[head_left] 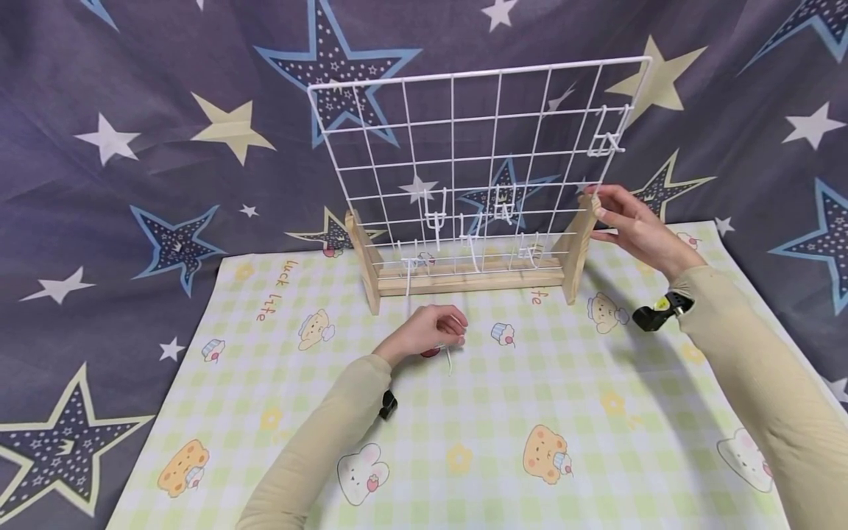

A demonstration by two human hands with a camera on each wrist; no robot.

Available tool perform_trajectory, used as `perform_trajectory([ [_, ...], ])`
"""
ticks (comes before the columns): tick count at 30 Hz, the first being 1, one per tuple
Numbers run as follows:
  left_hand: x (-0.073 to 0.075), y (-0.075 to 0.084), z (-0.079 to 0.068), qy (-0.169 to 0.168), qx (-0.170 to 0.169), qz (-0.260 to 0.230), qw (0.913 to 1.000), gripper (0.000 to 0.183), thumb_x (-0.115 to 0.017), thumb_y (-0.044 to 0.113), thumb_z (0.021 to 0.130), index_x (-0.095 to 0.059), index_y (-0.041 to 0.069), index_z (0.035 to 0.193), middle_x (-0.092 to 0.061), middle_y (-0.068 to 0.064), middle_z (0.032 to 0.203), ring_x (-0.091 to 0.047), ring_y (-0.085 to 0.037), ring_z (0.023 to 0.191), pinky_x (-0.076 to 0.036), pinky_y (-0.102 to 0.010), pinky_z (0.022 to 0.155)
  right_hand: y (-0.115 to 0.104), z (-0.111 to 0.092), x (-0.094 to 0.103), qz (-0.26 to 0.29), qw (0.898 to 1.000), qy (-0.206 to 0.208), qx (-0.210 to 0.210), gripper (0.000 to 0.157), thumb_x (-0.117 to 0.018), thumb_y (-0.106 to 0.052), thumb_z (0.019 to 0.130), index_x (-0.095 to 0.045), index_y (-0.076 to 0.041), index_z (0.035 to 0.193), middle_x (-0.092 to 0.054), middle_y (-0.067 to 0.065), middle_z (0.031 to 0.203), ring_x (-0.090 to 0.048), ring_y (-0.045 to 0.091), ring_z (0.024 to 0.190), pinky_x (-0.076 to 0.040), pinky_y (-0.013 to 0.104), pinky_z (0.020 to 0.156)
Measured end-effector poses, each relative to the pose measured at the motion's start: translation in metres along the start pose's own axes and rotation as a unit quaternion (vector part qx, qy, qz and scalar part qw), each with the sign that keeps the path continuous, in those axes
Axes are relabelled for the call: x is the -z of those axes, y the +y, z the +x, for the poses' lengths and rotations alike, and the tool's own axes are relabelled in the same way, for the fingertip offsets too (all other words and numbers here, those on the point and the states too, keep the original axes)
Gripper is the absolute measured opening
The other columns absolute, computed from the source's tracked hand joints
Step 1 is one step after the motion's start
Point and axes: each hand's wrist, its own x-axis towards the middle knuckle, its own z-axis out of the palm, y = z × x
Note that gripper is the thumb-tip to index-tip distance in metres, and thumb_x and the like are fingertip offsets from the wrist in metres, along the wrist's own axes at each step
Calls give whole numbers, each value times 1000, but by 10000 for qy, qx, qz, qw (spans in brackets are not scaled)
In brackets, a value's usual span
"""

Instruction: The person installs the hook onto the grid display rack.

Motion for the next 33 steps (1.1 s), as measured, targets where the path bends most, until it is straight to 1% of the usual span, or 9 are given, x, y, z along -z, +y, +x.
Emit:
perform_trajectory([
  [3, 0, -1, 0, -20, -53, 182, 9998, 20, -72, -1, 85, -65, -3, 103, -71, -10, 90, -66, -15, 81, -53, -23, 76, 0, 1, 0, -12, 10000, -21, -9, 35, -47, -5, 102, -48, -10, 137, -45, 3, 137, -41, 21, 124, -51, 29, 89],
  [9, 4, -6, -2, 78, -97, 461, 9989, 15, -69, 1, 87, -66, 0, 103, -70, -7, 88, -65, -13, 80, -51, -22, 73, 1, 2, -1, -11, 10000, -30, -20, 34, -47, -6, 102, -50, -14, 135, -45, 3, 137, -40, 23, 125, -51, 29, 89],
  [12, 8, -9, -4, 153, -50, 495, 9986, 14, -67, 1, 89, -67, 1, 103, -70, -7, 88, -64, -13, 80, -51, -23, 73, 1, 2, -1, 3, 10000, -8, -27, 34, -47, -5, 102, -50, -13, 135, -43, 5, 137, -39, 24, 125, -51, 29, 89],
  [15, 11, -11, -8, 243, -11, 476, 9986, 13, -66, 1, 90, -67, 0, 103, -69, -7, 88, -64, -14, 80, -51, -24, 74, 1, 3, -1, 61, 10000, -6, -15, 34, -47, -5, 102, -48, -9, 135, -41, 7, 138, -40, 24, 125, -51, 30, 89],
  [19, 17, -14, -13, 403, -88, 539, 9977, 12, -64, -1, 89, -67, -1, 101, -69, -8, 87, -65, -16, 80, -52, -26, 75, 2, 2, -1, 92, 10000, 1, -20, 35, -47, -5, 102, -46, -6, 137, -41, 6, 138, -41, 21, 125, -51, 30, 89],
  [22, 21, -17, -17, 532, -137, 696, 9961, 12, -64, -1, 89, -68, 1, 100, -70, -8, 87, -64, -16, 81, -53, -27, 77, 2, 1, 0, 71, 10000, 7, -44, 36, -47, -6, 102, -46, -7, 137, -43, 4, 138, -42, 18, 124, -51, 29, 89],
  [27, 26, -19, -22, 623, -12, 762, 9951, 12, -65, 2, 90, -69, 2, 102, -70, -7, 86, -63, -15, 77, -52, -28, 74, 2, 1, 0, 55, 10000, 20, -69, 35, -47, -6, 102, -46, -9, 137, -42, 2, 138, -40, 20, 126, -51, 29, 89],
  [33, 30, -21, -25, 607, 170, 743, 9952, 13, -65, 1, 89, -69, 2, 102, -68, -6, 84, -60, -14, 73, -52, -27, 70, 3, 1, 0, 20, 9999, 70, -109, 36, -48, -7, 102, -46, -9, 138, -41, 3, 139, -38, 21, 126, -51, 29, 89],
])
